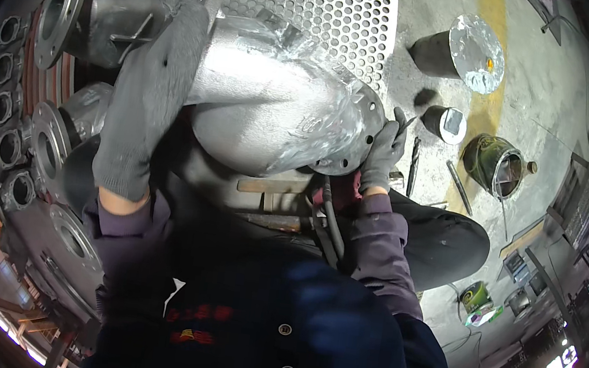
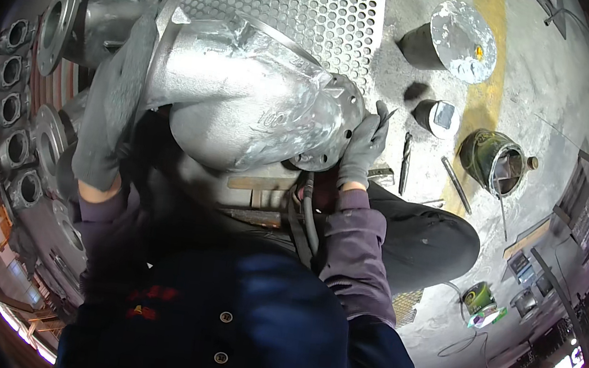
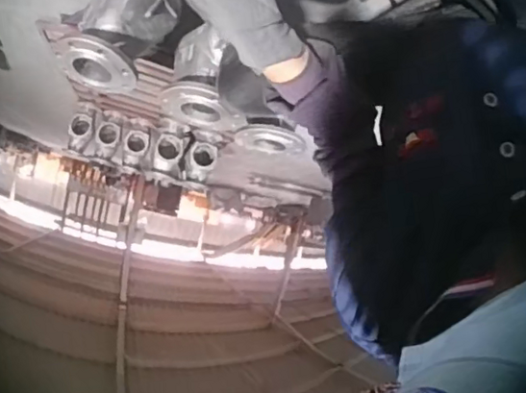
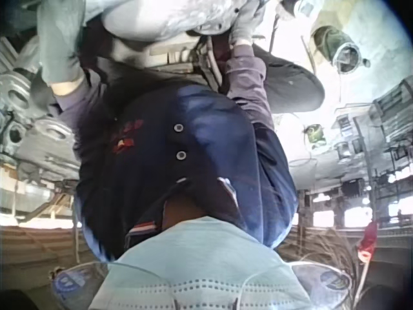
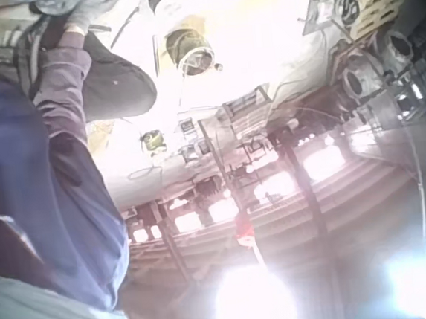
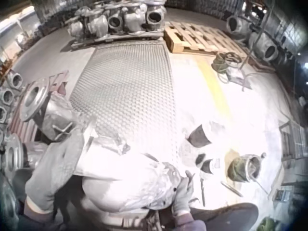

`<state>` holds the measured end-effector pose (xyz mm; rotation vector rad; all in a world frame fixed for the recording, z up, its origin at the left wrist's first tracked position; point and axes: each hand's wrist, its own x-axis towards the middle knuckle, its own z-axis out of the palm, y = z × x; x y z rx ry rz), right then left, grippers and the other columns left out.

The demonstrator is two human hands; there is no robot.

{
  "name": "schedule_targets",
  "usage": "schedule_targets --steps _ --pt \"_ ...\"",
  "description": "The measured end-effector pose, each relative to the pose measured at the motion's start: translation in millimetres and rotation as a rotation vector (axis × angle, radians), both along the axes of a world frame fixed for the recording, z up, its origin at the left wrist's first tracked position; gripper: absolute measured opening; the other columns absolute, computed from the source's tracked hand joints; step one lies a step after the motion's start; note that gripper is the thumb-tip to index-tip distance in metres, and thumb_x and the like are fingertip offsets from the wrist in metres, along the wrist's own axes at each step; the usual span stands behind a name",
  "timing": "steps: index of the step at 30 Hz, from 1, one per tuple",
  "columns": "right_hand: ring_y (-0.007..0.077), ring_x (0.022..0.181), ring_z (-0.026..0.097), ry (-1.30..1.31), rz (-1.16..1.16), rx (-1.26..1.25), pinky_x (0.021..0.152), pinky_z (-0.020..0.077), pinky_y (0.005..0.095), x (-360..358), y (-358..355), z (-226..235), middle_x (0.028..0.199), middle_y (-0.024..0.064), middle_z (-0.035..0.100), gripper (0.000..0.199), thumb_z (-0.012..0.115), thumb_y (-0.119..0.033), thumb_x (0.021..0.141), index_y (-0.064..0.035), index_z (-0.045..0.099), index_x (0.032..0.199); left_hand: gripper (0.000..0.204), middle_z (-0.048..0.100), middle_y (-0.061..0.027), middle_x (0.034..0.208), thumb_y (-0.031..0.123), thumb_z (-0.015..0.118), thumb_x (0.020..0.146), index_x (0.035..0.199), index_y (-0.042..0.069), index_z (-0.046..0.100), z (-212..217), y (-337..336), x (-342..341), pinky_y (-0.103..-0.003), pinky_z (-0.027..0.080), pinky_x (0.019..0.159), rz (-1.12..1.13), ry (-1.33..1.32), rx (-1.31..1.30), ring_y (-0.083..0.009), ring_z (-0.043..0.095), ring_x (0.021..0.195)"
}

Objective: The recorder applies a white sealant or marking paste to the seams and flanges of large metal valve components using a small spatula tool.

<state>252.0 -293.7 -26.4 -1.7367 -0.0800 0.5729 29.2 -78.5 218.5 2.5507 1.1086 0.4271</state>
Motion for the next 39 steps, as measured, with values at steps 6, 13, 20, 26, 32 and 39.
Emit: schedule_targets --steps 6,13,20,26,32,39 --pt "0.0142 0.091 0.052 -0.223 0.035 -0.146 0.085 0.0421 0.0263 33.7 -2.1 -7.1 0.101 0.0041 0.060 0.035 0.047 -0.019 0.094 -0.0019 0.058 0.122 0.044 0.060 -0.0263 0.120 0.008 0.070 0.079 0.121 0.000 0.058 17.2 -25.1 7.2 -0.041 0.053 0.088 -0.269 -0.024 -0.056 -0.0399 0.065 0.100" --pt "0.0136 0.080 0.053 0.083 -0.116 0.084 0.074 0.0447 0.0261 34.8 11.6 -4.5 0.089 0.0062 0.058 0.032 0.047 -0.018 0.094 -0.0035 0.055 0.122 0.074 0.035 -0.0265 0.147 0.016 0.066 0.084 0.143 -0.006 0.028 -4.5 -38.2 -20.7 -0.042 0.035 0.108 -0.258 -0.104 -0.346 -0.0394 0.040 0.133" --pt "0.0163 0.075 0.056 0.288 -0.188 0.128 0.069 0.0510 0.0310 28.0 2.7 -7.5 0.088 0.0034 0.059 0.036 0.046 -0.016 0.091 -0.0074 0.055 0.125 0.072 0.035 -0.0230 0.149 0.013 0.062 0.085 0.146 -0.005 0.028 -14.1 -19.5 -6.3 -0.039 0.029 0.112 -0.207 -0.256 -0.294 -0.0340 0.035 0.138" --pt "0.0233 0.092 0.062 0.020 -0.007 0.045 0.079 0.0536 0.0346 2.0 -7.1 4.2 0.099 0.0082 0.062 0.038 0.044 -0.019 0.091 -0.0107 0.054 0.128 0.068 0.038 -0.0236 0.145 0.014 0.062 0.088 0.144 -0.007 0.031 -7.1 -12.7 19.6 -0.040 0.027 0.114 -0.097 -0.374 -0.397 -0.0334 0.032 0.139" --pt "0.0176 0.083 0.061 0.271 -0.160 0.059 0.073 0.0527 0.0306 27.5 -29.7 -10.5 0.096 0.0052 0.061 0.038 0.050 -0.017 0.091 -0.0064 0.054 0.127 0.042 0.041 -0.0263 0.142 0.012 0.059 0.090 0.133 0.012 0.055 -2.0 -3.6 28.4 -0.045 0.032 0.111 -0.128 -0.285 -0.413 -0.0395 0.038 0.133" --pt "0.0097 0.078 0.057 -0.105 0.406 -0.247 0.068 0.0467 0.0213 88.6 -6.0 167.2 0.101 0.0067 0.063 0.039 0.050 -0.021 0.097 -0.0017 0.053 0.131 0.036 0.038 -0.0265 0.144 0.013 0.052 0.094 0.129 0.010 0.057 -27.0 3.0 10.9 -0.045 0.032 0.111 -0.375 -0.276 0.112 -0.0414 0.037 0.134"
